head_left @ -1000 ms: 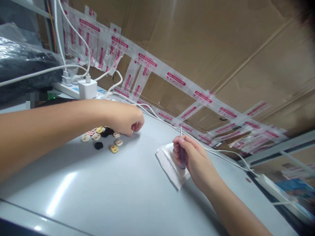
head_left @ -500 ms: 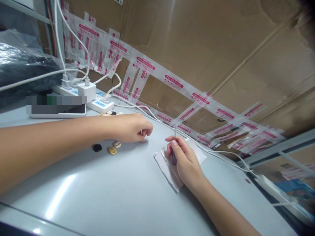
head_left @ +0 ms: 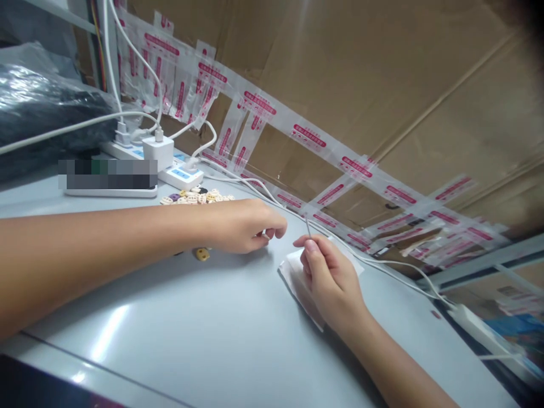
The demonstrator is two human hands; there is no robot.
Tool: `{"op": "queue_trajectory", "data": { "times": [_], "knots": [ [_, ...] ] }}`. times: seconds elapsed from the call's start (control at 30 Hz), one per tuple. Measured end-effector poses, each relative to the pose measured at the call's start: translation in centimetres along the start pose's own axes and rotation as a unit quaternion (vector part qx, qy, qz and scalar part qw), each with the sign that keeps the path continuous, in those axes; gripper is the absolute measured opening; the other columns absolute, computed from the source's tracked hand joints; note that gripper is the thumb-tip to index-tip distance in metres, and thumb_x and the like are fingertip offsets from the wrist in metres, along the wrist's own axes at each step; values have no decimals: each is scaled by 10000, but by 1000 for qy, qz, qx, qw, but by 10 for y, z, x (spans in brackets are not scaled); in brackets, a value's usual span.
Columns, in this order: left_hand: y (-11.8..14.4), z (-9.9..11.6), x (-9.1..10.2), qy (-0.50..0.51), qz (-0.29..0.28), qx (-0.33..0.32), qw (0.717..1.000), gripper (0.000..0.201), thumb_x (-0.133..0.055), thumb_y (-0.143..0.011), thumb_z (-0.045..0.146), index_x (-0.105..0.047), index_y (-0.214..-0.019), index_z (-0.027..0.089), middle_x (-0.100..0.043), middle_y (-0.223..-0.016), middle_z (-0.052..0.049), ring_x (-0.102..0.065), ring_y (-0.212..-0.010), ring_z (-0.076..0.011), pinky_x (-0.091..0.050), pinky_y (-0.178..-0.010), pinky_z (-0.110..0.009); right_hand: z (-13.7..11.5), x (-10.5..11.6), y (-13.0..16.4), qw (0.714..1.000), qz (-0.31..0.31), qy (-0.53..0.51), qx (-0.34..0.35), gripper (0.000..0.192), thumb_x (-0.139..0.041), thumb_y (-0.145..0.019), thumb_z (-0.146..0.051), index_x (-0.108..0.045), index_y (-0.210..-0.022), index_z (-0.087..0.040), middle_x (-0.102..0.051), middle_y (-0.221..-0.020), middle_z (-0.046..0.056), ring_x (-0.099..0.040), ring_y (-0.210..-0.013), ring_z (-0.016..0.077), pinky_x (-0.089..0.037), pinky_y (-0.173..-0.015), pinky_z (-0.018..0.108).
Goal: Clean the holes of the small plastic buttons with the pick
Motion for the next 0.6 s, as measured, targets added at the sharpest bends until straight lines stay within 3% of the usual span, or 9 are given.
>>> {"op": "queue_trajectory", "data": {
  "times": [0.23,0.3,0.33,0.37,0.43,0.5,0.53,0.6],
  "knots": [
    [0,-2,-2,-4,5,10,1000,202,-574,-826,93,-672,-981,177,-704,-907,-23,-610,-798,-152,-395,-711,-245,-3,0,-1,999,-34,39,-14,297,-440,-984,-347,-582,-767,-202,-414,-577,-40,-375,-534,114,-288,-511,255],
    [0,-2,-3,-7,-3,9,1000,192,-575,-831,103,-684,-970,181,-710,-910,-24,-618,-827,-161,-395,-717,-249,-6,-1,0,997,-59,-3,-52,289,-456,-970,-346,-589,-761,-198,-381,-556,-49,-343,-494,101,-253,-471,243],
    [0,-2,-4,-12,-9,10,1000,185,-575,-836,110,-690,-961,184,-713,-908,-25,-618,-830,-165,-392,-713,-252,-7,-5,3,989,-100,-51,-92,295,-463,-966,-365,-596,-766,-195,-361,-545,-57,-310,-461,91,-225,-441,236],
    [0,-2,-5,-18,-18,11,1000,177,-574,-839,116,-696,-947,186,-714,-898,-25,-617,-823,-167,-388,-703,-256,-9,-14,10,970,-162,-111,-143,310,-470,-963,-394,-608,-773,-191,-340,-533,-65,-269,-428,81,-193,-412,231],
    [1,-3,-6,-30,-35,16,999,167,-570,-844,126,-707,-916,188,-717,-873,-28,-614,-800,-170,-379,-680,-263,-22,-37,34,886,-325,-231,-238,355,-490,-954,-455,-664,-827,-173,-325,-519,-73,-219,-390,68,-149,-369,224],
    [1,-3,-7,-29,-43,21,998,181,-567,-848,131,-723,-920,187,-726,-874,-31,-619,-793,-172,-380,-673,-267,-39,-47,55,816,-429,-276,-271,381,-524,-950,-466,-719,-913,-141,-341,-521,-69,-243,-401,64,-165,-367,211],
    [1,-3,-6,-23,-44,21,999,190,-567,-853,135,-732,-931,187,-733,-880,-32,-624,-796,-172,-386,-680,-267,-41,-47,57,812,-434,-277,-274,381,-533,-951,-464,-727,-938,-136,-337,-524,-69,-250,-412,63,-174,-374,204],
    [0,-3,-4,2,-35,29,999,203,-577,-861,148,-750,-958,189,-748,-904,-30,-638,-813,-170,-403,-707,-265,-35,-39,46,857,-371,-250,-257,361,-531,-957,-454,-718,-947,-146,-317,-532,-74,-242,-427,63,-184,-390,199]
  ]
}}
Point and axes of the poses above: each hand's wrist, its own y-axis away from the middle knuckle, its own x-axis out of the back of the hand, z = x × y, the point moved 8 cm from there along -y, towards the middle knuckle
